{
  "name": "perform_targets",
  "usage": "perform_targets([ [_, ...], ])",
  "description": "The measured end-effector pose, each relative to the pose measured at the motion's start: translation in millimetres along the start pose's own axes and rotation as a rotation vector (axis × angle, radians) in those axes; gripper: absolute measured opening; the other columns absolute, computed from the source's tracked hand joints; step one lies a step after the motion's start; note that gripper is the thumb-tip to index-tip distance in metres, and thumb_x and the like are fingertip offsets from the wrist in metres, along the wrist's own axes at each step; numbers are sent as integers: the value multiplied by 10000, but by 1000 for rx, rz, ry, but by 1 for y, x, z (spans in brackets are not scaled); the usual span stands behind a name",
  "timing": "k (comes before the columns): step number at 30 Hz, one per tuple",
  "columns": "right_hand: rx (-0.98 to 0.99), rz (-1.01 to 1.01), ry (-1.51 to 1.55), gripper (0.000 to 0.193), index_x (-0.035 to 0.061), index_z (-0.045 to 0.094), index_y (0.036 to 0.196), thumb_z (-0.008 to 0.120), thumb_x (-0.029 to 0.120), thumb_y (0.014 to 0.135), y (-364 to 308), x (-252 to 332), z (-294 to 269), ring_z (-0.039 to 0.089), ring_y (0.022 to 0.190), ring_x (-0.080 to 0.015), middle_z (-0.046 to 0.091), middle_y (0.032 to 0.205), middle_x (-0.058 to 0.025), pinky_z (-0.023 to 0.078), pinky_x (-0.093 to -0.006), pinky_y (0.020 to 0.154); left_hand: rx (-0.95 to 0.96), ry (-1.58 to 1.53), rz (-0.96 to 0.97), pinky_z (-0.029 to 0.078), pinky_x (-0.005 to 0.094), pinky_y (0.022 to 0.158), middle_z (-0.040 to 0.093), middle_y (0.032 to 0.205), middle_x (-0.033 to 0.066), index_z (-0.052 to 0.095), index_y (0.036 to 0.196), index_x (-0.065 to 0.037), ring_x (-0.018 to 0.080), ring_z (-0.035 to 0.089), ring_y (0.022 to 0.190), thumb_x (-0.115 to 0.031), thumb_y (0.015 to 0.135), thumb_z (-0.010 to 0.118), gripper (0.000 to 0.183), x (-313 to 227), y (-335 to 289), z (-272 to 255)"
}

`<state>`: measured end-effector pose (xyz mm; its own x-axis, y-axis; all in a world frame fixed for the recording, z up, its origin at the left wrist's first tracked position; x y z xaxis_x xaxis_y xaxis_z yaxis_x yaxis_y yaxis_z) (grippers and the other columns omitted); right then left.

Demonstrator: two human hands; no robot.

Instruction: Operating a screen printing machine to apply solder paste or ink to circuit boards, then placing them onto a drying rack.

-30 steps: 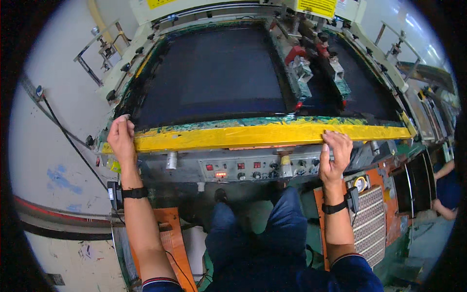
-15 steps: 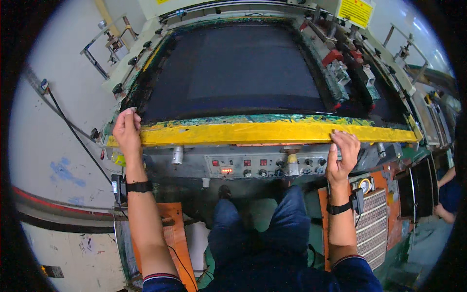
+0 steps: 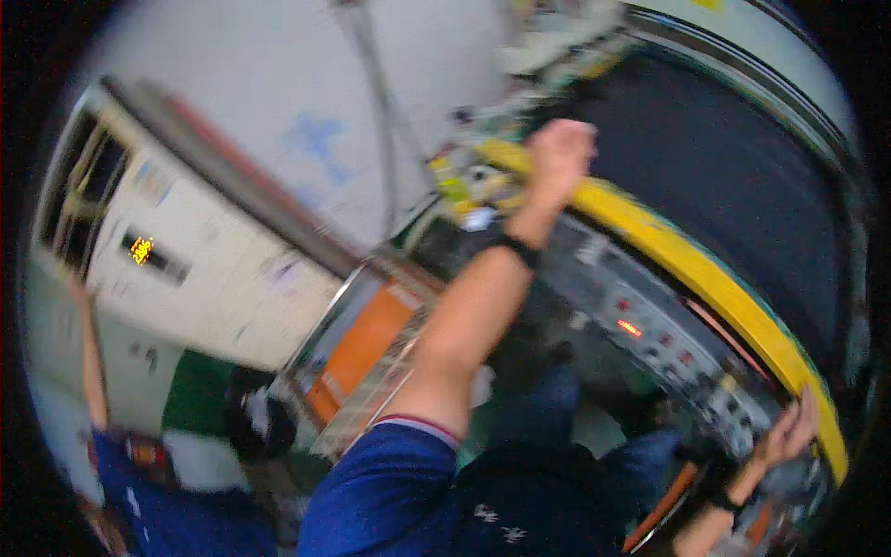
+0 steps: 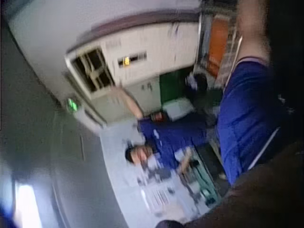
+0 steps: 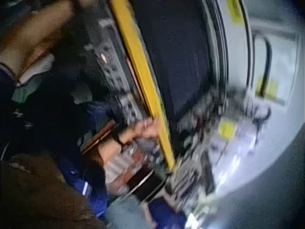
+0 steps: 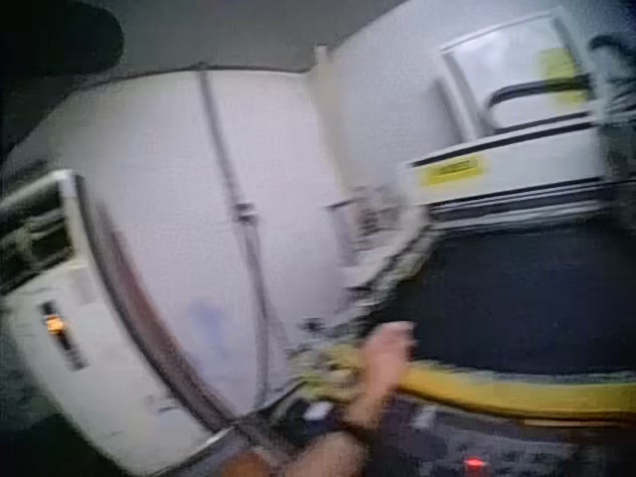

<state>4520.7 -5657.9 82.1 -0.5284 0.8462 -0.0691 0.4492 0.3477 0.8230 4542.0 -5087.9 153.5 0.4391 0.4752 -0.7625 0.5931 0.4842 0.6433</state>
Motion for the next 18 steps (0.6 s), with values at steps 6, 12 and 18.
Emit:
perform_targets([
  [6,-94,23,132,239,-78,570,1106,481,24,910,18,52,-2,554,1033,-308,590,1123,-191,403,-384,931,-121,67,-61,441,254,534,596,614,41,631,811,-6,106,573,578,-128,867,530,168,-12,-16,-42],
  [12,-108,154,185,267,-57,576,1075,492,26,835,16,40,-3,576,963,-269,604,1074,-170,457,-364,814,61,591,187,463,332,636,633,772,67,643,895,-68,178,596,725,-225,875,517,202,-8,6,-6],
  [18,-85,165,179,240,72,628,977,570,62,745,63,79,-8,551,1003,-265,629,1027,-82,350,-420,939,-63,-52,-233,325,187,497,536,678,-13,639,929,-42,44,429,569,-221,916,515,218,-2,-9,-40],
])
Point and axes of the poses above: each hand's wrist, its own y-axis towards the middle knuckle, its own z-axis out of the palm, x = y × z, the point moved 2 cm from there along y, towards the middle knuckle
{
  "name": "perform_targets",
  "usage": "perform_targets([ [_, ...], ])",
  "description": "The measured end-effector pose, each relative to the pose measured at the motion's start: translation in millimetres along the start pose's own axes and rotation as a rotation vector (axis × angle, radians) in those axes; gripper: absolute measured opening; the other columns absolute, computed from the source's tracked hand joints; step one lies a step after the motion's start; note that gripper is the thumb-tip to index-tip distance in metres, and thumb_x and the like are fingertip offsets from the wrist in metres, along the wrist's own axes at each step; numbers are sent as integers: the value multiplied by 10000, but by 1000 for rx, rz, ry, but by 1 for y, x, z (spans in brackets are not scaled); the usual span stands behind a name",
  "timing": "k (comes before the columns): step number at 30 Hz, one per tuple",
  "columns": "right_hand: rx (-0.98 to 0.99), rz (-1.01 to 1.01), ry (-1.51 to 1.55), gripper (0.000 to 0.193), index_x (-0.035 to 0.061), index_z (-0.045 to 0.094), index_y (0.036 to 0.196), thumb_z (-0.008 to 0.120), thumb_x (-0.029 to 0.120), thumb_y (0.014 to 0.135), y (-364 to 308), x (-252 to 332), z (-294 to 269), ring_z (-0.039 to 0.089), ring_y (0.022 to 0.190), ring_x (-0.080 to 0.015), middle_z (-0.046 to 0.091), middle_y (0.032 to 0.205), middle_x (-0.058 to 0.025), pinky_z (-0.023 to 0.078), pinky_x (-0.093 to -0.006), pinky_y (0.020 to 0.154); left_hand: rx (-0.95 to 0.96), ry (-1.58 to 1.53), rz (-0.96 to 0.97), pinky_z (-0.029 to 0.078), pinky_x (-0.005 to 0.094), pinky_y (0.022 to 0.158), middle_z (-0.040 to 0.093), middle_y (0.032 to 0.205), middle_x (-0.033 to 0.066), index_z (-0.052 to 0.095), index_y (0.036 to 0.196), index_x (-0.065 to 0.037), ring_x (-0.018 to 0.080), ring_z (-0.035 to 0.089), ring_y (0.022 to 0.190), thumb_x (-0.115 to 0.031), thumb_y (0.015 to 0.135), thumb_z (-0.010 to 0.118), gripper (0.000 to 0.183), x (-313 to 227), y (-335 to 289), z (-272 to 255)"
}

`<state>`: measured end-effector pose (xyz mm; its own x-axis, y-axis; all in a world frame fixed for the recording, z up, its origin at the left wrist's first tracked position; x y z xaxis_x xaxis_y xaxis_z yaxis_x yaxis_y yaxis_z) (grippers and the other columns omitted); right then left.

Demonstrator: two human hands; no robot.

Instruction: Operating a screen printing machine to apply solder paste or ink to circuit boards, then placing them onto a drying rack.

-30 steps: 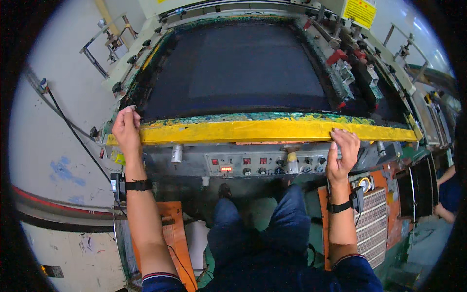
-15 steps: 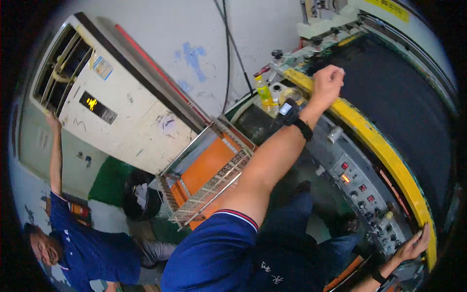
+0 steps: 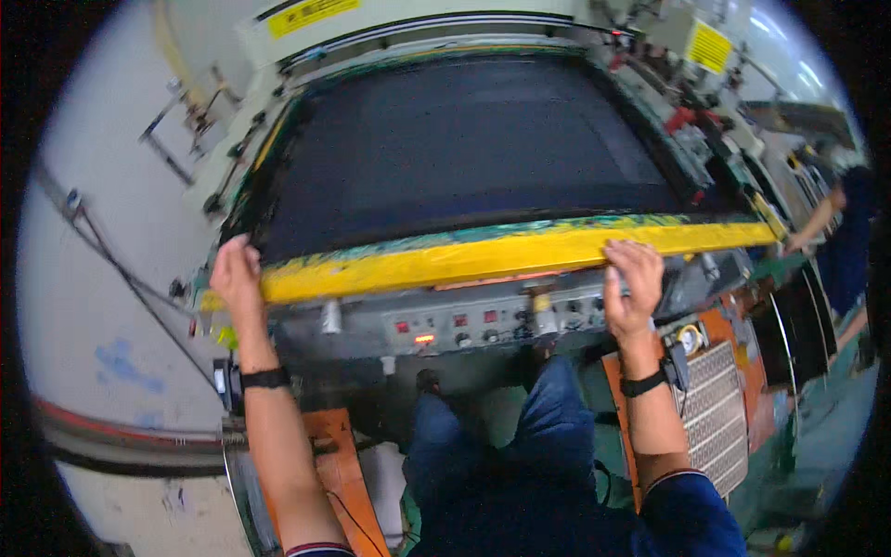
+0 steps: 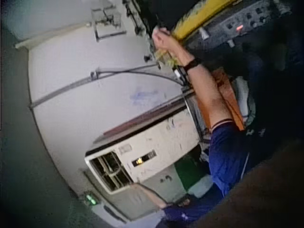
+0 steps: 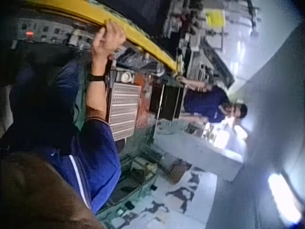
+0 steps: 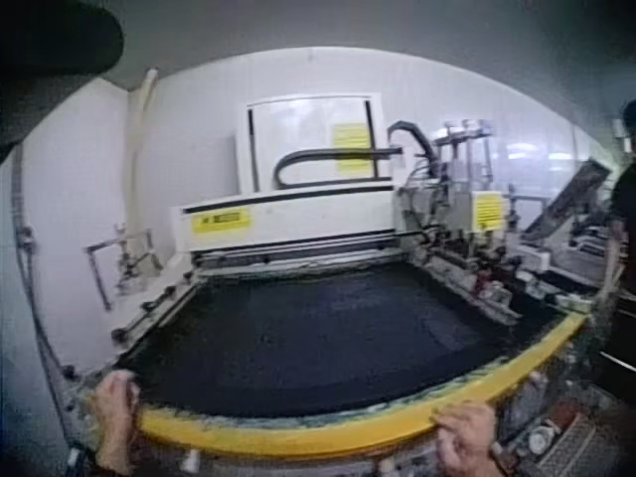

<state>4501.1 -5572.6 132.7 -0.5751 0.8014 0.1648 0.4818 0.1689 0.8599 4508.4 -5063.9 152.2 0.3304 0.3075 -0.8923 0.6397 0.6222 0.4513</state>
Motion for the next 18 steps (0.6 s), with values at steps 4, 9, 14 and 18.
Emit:
perform_targets([
  [4,-23,33,-50,258,74,631,975,580,54,722,-11,-11,-26,542,1009,-280,620,1048,-77,354,-439,937,51,-59,35,306,185,487,520,675,-18,626,897,-31,34,396,550,-206,929,500,219,-10,-4,26],
  [9,-16,22,-35,279,73,624,995,580,51,721,-13,-3,-25,538,1018,-285,613,1065,-74,346,-446,954,67,11,89,311,187,486,524,671,-15,625,896,-31,33,397,543,-198,931,496,215,-2,-7,17],
  [14,16,-14,-51,371,51,569,1108,547,36,738,-15,4,-26,468,1168,-331,558,1188,-122,271,-494,1024,20,52,199,314,188,483,521,653,-22,629,885,-28,36,407,539,-198,932,493,222,-13,-6,13],
  [18,-20,-45,-42,370,11,552,1124,524,30,756,-29,23,-22,422,1217,-370,511,1247,-174,305,-477,1017,-17,-58,215,344,191,514,552,704,1,619,913,-7,53,455,596,-223,931,493,251,-7,1,6],
])
Point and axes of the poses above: each hand's wrist, its own y-axis towards the middle knuckle, its own z-axis out of the palm, x = y × z, the point moved 2 cm from there along y, towards the middle knuckle
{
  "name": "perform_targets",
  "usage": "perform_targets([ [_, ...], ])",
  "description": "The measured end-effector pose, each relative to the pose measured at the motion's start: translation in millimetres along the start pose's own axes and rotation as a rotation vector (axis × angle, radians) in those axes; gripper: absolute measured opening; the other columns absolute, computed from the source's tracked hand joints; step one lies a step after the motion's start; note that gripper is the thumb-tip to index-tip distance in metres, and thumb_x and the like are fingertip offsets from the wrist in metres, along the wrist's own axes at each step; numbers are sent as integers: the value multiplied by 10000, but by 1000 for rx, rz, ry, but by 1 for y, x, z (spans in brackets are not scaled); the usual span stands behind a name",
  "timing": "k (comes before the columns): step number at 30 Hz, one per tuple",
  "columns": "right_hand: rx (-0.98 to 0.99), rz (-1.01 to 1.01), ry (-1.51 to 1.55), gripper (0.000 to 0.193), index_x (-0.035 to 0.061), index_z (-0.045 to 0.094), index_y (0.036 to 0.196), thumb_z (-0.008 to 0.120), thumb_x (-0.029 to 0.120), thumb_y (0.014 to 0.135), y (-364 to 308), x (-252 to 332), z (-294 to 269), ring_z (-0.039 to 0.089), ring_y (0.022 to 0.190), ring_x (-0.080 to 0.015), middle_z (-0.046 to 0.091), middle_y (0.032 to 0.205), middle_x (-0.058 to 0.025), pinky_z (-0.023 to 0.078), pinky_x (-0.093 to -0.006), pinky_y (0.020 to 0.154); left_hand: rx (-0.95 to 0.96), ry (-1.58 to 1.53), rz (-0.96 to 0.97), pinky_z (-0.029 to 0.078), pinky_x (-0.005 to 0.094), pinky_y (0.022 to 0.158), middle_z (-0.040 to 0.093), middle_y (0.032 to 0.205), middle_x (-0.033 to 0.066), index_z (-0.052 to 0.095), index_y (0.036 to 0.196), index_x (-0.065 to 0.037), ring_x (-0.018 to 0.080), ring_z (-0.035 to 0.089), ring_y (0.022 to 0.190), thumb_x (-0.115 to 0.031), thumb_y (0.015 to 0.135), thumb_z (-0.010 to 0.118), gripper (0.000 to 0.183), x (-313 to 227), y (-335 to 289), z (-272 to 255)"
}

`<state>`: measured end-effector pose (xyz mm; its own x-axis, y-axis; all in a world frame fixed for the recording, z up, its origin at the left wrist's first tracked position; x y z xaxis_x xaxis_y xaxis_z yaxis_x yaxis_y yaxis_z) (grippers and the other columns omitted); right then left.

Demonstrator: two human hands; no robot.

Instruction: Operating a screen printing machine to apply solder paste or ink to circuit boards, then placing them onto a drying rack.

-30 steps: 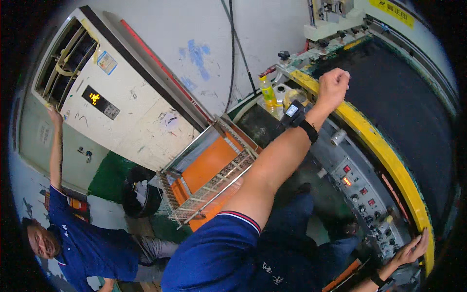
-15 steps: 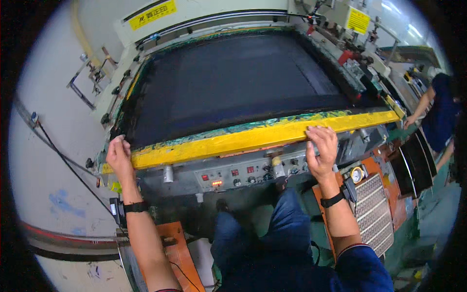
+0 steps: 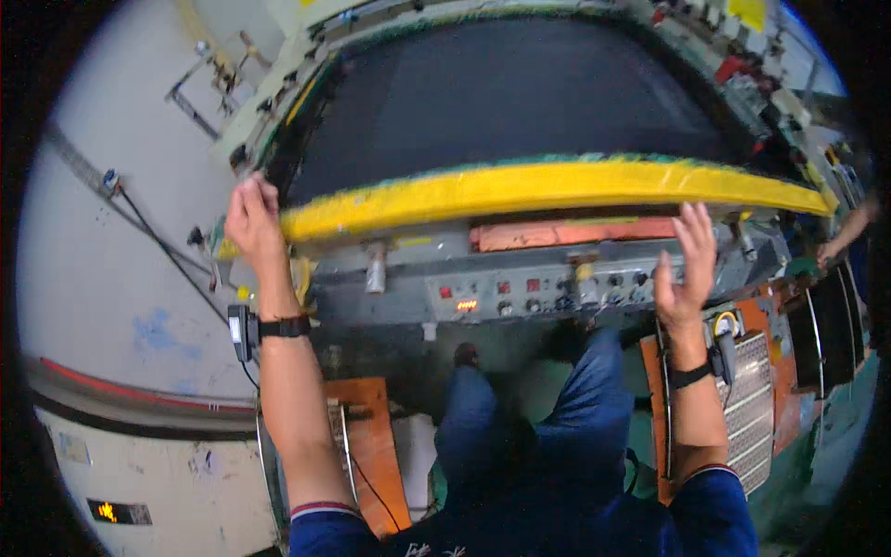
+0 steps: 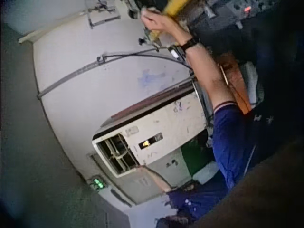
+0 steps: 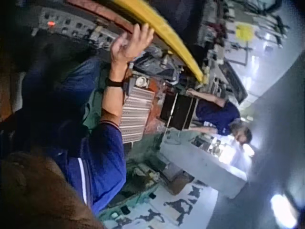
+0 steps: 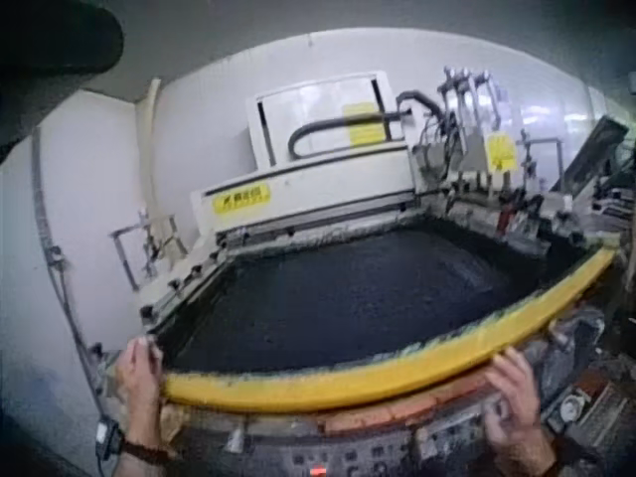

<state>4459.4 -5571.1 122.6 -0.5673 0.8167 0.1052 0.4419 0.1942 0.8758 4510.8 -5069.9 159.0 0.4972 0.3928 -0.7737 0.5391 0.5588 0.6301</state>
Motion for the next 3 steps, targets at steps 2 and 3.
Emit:
perform_targets([
  [2,51,-27,48,388,-9,535,1147,506,12,761,-22,-7,-3,411,1218,-397,504,1258,-184,298,-476,1025,-9,-93,42,382,209,541,592,759,34,605,945,15,86,504,643,-235,929,497,273,-17,-13,6],
  [3,48,-24,68,388,-9,535,1147,506,12,761,-19,-6,4,411,1218,-397,504,1258,-184,298,-476,1025,63,-6,179,387,214,559,592,766,33,608,979,4,91,502,640,-211,927,497,249,-39,-20,6],
])
Point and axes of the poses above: each hand's wrist, its own y-axis towards the middle knuckle, its own z-axis out of the palm, x = y × z, the point moved 2 cm from there along y, towards the middle knuckle
